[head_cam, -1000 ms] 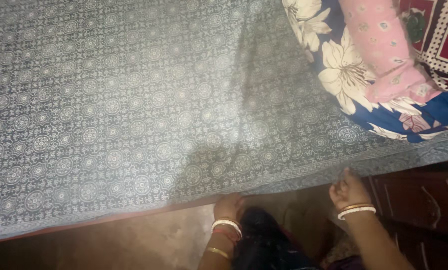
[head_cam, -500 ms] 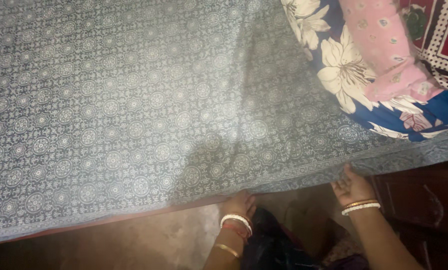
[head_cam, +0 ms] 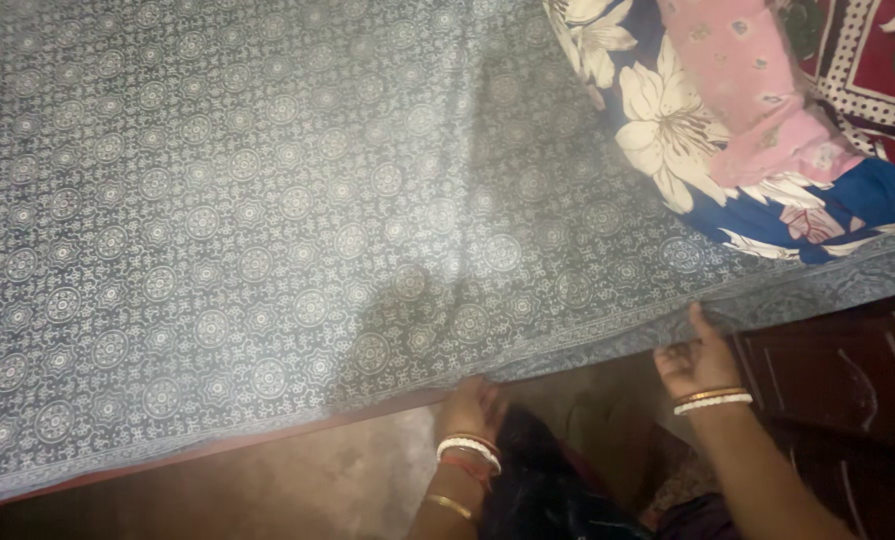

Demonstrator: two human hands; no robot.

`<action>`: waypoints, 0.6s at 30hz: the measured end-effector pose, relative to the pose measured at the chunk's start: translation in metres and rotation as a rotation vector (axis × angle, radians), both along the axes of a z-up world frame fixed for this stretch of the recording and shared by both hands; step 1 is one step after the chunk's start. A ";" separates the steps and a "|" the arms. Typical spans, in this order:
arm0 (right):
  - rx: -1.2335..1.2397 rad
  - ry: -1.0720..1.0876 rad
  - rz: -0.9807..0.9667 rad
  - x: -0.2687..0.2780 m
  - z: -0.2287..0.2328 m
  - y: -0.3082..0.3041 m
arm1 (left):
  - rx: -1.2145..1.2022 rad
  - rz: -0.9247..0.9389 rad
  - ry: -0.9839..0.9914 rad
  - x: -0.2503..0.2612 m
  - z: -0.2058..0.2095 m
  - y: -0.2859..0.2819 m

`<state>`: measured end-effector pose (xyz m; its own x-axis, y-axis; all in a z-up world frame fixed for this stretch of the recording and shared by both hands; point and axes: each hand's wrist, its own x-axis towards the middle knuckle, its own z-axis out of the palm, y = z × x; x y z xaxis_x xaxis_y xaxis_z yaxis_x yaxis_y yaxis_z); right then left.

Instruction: The person spreads a patterned bedsheet over a bed, smooths it out, and tucks the edges under the mattress. The person then places a floral pillow and a patterned bolster pillow at the head of the bed.

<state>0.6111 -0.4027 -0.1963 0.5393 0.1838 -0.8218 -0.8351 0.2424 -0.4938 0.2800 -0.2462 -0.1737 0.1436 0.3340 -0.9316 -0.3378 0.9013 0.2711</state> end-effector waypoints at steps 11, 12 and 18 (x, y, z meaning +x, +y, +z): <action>0.043 0.019 0.102 0.009 -0.001 0.005 | -0.022 -0.278 -0.157 0.041 -0.033 -0.015; 0.059 0.013 0.118 0.012 -0.004 0.005 | 0.009 -0.243 -0.168 0.047 -0.029 -0.010; -0.054 -0.233 0.413 0.004 -0.006 -0.024 | 0.034 -0.032 -0.106 0.058 0.002 -0.015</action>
